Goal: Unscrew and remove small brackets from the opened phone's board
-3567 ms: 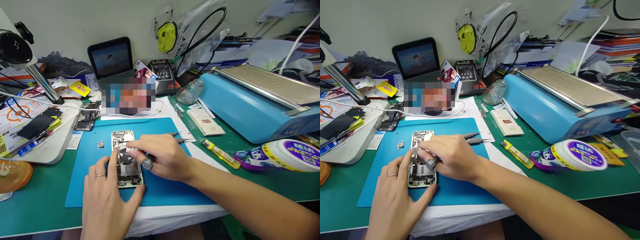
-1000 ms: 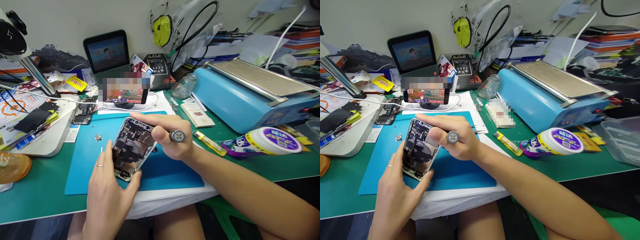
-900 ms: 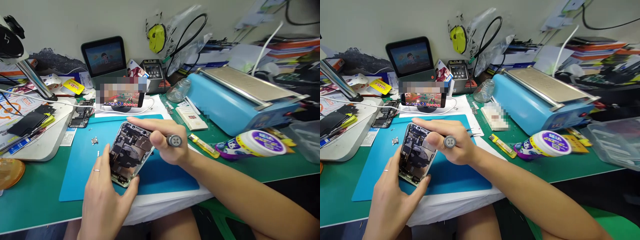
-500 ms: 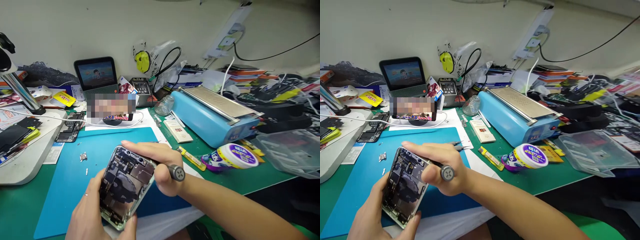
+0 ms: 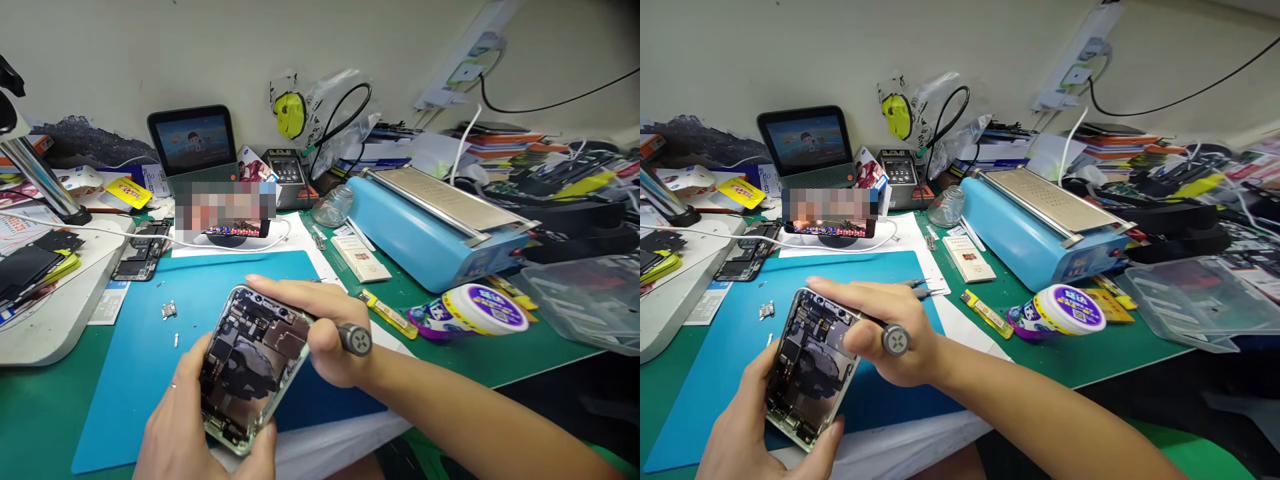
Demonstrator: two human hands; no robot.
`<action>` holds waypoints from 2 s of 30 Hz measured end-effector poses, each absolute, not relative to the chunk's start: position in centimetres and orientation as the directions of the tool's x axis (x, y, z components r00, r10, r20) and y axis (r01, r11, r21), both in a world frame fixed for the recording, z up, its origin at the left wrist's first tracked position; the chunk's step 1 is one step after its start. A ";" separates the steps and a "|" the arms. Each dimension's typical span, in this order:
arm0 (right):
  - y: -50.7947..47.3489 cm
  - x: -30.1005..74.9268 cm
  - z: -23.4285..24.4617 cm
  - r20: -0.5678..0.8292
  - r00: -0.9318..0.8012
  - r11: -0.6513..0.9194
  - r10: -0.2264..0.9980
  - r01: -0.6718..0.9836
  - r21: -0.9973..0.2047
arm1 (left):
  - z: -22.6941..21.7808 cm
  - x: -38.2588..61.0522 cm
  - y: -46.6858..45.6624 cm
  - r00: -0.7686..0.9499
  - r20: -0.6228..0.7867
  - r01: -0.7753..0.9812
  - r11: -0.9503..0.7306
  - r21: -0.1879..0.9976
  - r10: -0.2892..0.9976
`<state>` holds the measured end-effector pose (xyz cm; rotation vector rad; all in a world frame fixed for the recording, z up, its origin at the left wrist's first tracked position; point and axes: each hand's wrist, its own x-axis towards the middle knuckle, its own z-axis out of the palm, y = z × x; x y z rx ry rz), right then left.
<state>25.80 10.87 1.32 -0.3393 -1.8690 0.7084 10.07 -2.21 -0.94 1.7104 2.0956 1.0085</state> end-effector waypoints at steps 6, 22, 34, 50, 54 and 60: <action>10.3 25.8 1.7 0.620 -0.519 0.760 0.589 0.095 -0.643 | -0.2 10.4 -1.9 -0.489 0.169 0.692 0.263 0.673 0.856; 9.7 24.7 0.5 0.511 -0.506 0.667 0.695 0.186 -0.722 | -0.7 10.2 -2.0 -0.451 0.216 0.693 0.187 0.696 0.866; 9.8 25.1 0.6 0.482 -0.524 0.646 0.702 0.187 -0.740 | -1.2 9.9 -2.0 -0.389 0.292 0.745 0.112 0.657 0.874; 9.8 24.9 0.6 0.528 -0.509 0.684 0.680 0.183 -0.706 | -1.8 9.9 -2.1 -0.358 0.338 0.799 0.099 0.593 0.870; 9.7 24.8 0.8 0.533 -0.497 0.683 0.685 0.184 -0.707 | -1.7 9.9 -2.0 -0.356 0.324 0.790 0.097 0.605 0.876; 9.7 24.6 0.8 0.529 -0.465 0.671 0.710 0.221 -0.707 | -1.6 10.0 -1.8 -0.334 0.335 0.808 0.086 0.582 0.881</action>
